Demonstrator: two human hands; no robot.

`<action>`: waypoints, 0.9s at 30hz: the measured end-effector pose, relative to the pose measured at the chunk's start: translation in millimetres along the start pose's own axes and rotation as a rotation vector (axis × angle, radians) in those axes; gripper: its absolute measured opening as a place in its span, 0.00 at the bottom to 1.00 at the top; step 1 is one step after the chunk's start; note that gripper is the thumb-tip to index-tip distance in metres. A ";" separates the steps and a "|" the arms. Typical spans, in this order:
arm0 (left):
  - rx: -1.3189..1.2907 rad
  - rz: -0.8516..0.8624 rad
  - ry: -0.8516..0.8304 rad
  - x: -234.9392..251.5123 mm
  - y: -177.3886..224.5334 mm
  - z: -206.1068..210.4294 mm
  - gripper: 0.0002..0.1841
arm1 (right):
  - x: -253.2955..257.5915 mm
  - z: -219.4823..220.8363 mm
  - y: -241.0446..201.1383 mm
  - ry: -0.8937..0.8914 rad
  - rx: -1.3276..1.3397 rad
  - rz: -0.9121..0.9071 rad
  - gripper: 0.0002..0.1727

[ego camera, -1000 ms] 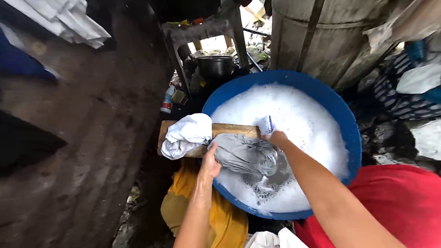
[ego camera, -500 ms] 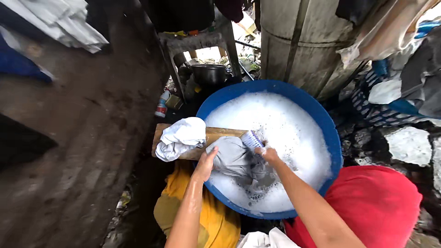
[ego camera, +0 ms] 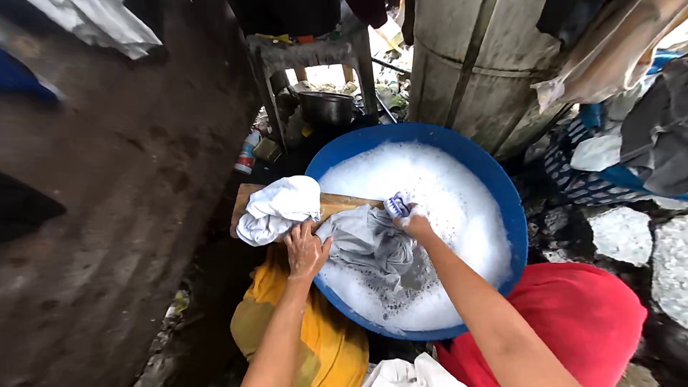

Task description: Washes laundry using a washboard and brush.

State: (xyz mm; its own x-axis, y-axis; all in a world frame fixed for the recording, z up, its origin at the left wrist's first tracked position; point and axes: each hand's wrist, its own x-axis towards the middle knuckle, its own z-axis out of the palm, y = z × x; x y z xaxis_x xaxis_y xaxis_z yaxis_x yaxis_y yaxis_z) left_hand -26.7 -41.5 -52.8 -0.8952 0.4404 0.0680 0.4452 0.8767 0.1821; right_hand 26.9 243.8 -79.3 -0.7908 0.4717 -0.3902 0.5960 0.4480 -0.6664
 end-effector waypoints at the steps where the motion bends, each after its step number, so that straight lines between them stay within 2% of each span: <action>1: -0.029 0.021 0.038 -1.4 -5.1 4.8 0.24 | 0.4 -1.5 0.1 -0.005 0.023 0.012 0.43; 3: -0.104 0.028 0.069 -0.9 -9.6 9.2 0.23 | 2.3 -3.4 -0.8 -0.012 -0.038 -0.001 0.49; 7: -0.252 0.050 0.176 -2.2 -14.1 17.8 0.21 | -13.2 14.5 -28.0 0.140 -0.113 -0.051 0.47; 9: -0.290 0.051 0.212 -2.7 -14.2 19.6 0.20 | -42.6 47.2 -69.2 0.189 -0.058 -0.250 0.46; 11: -0.291 0.001 0.163 -8.5 -14.0 14.3 0.16 | -77.5 86.8 -109.9 0.103 -0.022 -0.449 0.40; 12: -0.311 -0.047 0.121 -9.7 -12.8 8.5 0.13 | -84.5 98.1 -121.9 0.025 -0.033 -0.487 0.37; 14: -0.287 -0.027 0.169 -7.9 -15.0 13.8 0.11 | -67.3 91.7 -110.0 -0.013 -0.097 -0.456 0.34; 18: -0.324 -0.035 0.185 -2.3 -16.5 26.9 0.14 | 12.7 39.4 -30.2 0.227 -0.103 -0.061 0.41; 20: -0.313 -0.035 0.205 -3.2 -16.0 28.2 0.15 | 19.7 35.9 -29.6 0.274 -0.091 0.031 0.43; 22: -0.304 -0.031 0.206 -0.7 -15.8 23.0 0.14 | -13.1 63.2 -63.4 0.301 -0.069 -0.169 0.40; 24: -0.308 -0.022 0.181 -5.0 -16.4 19.3 0.09 | -60.6 102.1 -101.9 0.165 -0.014 -0.354 0.38; 25: -0.319 -0.019 0.166 -8.2 -16.8 18.3 0.07 | -74.1 110.1 -109.1 0.062 -0.013 -0.358 0.37; 27: -0.314 -0.009 0.179 -7.2 -18.3 19.6 0.11 | -59.5 94.4 -88.7 0.037 -0.081 -0.305 0.35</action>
State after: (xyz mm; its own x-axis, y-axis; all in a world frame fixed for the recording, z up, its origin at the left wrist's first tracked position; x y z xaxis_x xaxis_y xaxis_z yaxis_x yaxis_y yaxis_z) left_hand -28.1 -57.0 -75.8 -0.9010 0.3678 0.2303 0.4339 0.7663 0.4738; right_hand 7.9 104.3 -56.9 -0.9299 0.3330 -0.1561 0.3429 0.6312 -0.6957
